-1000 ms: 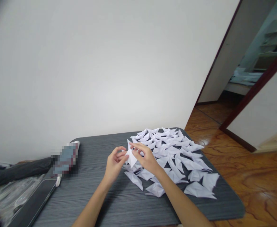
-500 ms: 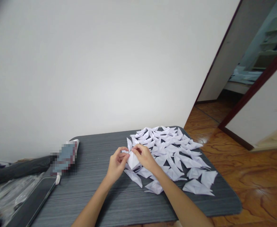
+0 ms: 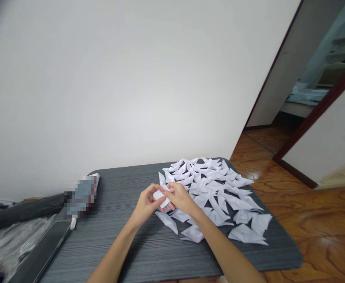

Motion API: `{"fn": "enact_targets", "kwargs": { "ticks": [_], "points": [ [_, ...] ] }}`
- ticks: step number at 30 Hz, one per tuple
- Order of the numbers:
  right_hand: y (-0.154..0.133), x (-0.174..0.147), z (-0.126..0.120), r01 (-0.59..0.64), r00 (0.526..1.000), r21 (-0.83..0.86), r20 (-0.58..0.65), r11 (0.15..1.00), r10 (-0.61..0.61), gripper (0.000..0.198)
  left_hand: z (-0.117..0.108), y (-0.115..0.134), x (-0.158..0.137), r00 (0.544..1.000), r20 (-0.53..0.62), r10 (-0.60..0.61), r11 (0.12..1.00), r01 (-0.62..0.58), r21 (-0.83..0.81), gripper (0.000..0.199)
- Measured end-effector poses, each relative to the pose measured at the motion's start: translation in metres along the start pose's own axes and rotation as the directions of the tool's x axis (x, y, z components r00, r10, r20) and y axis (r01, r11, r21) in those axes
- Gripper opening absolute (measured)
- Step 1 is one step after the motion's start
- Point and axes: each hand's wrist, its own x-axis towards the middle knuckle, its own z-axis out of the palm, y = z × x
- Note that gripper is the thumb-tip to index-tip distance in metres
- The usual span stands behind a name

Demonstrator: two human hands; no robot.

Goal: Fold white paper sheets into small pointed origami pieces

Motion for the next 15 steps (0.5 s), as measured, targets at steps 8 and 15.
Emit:
{"fn": "enact_targets", "kwargs": {
  "ticks": [8,15],
  "points": [
    [-0.016,-0.003,-0.014,-0.078,0.996,0.127,-0.027,0.989,0.082,0.036,-0.014,0.013,-0.005,0.98,0.195,-0.049,0.998,0.054,-0.02,0.032],
    [-0.013,-0.001,-0.018,-0.111,0.993,0.153,-0.018,0.982,0.115,0.035,-0.017,0.01,-0.004,0.988,0.141,0.07,0.991,-0.084,0.101,0.027]
  ]
}}
